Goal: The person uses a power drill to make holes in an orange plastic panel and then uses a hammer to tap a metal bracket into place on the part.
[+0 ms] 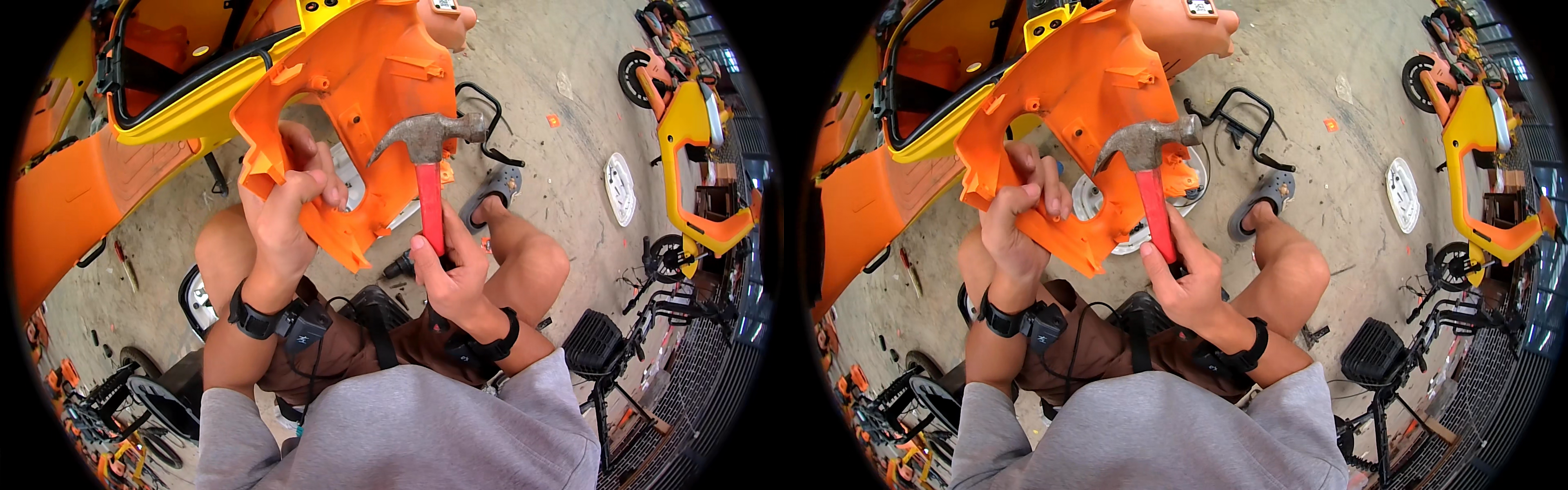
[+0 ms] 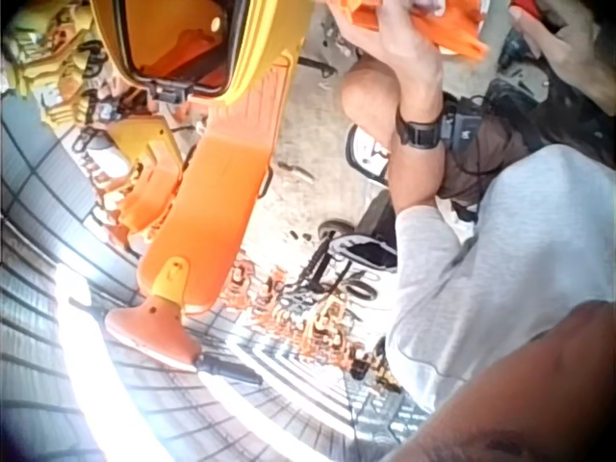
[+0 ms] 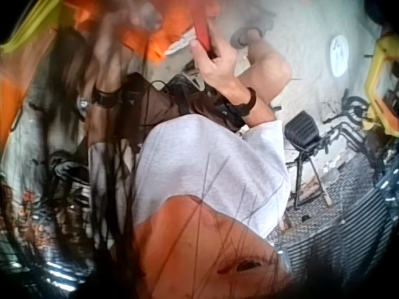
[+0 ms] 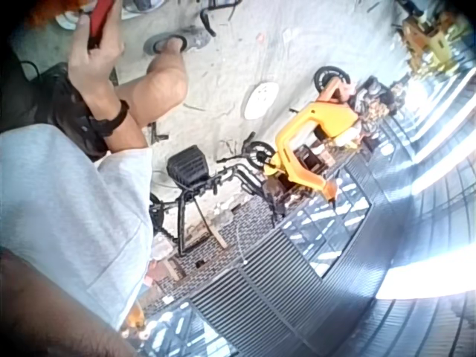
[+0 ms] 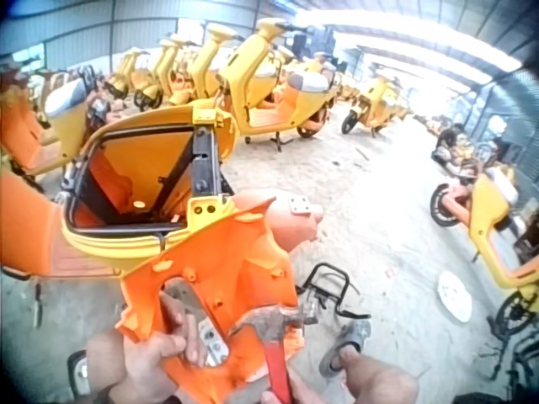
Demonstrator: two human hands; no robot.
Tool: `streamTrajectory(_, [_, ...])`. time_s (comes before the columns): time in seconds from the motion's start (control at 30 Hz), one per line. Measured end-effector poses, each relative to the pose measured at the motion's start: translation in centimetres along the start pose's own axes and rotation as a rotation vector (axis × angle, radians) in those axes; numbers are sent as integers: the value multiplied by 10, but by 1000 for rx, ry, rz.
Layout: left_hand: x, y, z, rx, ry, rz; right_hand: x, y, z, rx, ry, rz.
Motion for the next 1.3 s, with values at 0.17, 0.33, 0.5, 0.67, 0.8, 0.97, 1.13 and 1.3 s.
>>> streamTrajectory(0.17, [0,1,-1,-13,-5,-3,0,-1,0,-50,-44,0])
streamTrajectory(0.33, [0,0,-1,-6,-4,6,0,-1,0,-64,-51,-6])
streamTrajectory(0.5, [-1,0,-1,-29,-13,-15,0,-1,2,-76,-84,-10])
streamTrajectory(0.67, [1,-1,-2,-53,-10,1,1,-1,4,-98,-99,-8])
streamTrajectory(0.8, [0,0,1,-69,-37,-8,-3,-6,10,-68,-210,-32])
streamTrajectory(0.97, [-1,3,3,-15,-69,41,-6,-13,12,-60,-334,-78])
streamTrajectory(1.13, [-9,10,7,26,-65,80,0,-12,12,-57,-251,-90])
streamTrajectory(1.3, [-11,12,11,-4,-110,101,2,-13,13,-82,-206,-87])
Point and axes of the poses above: each hand's wrist, its own x-axis towards the middle knuckle, its own y-axis out of the palm, z = x × y, the point moved 5 cm from there along x, towards the middle knuckle, and after that the axes turned 11 degrees about -z, right-handed, at the moved point
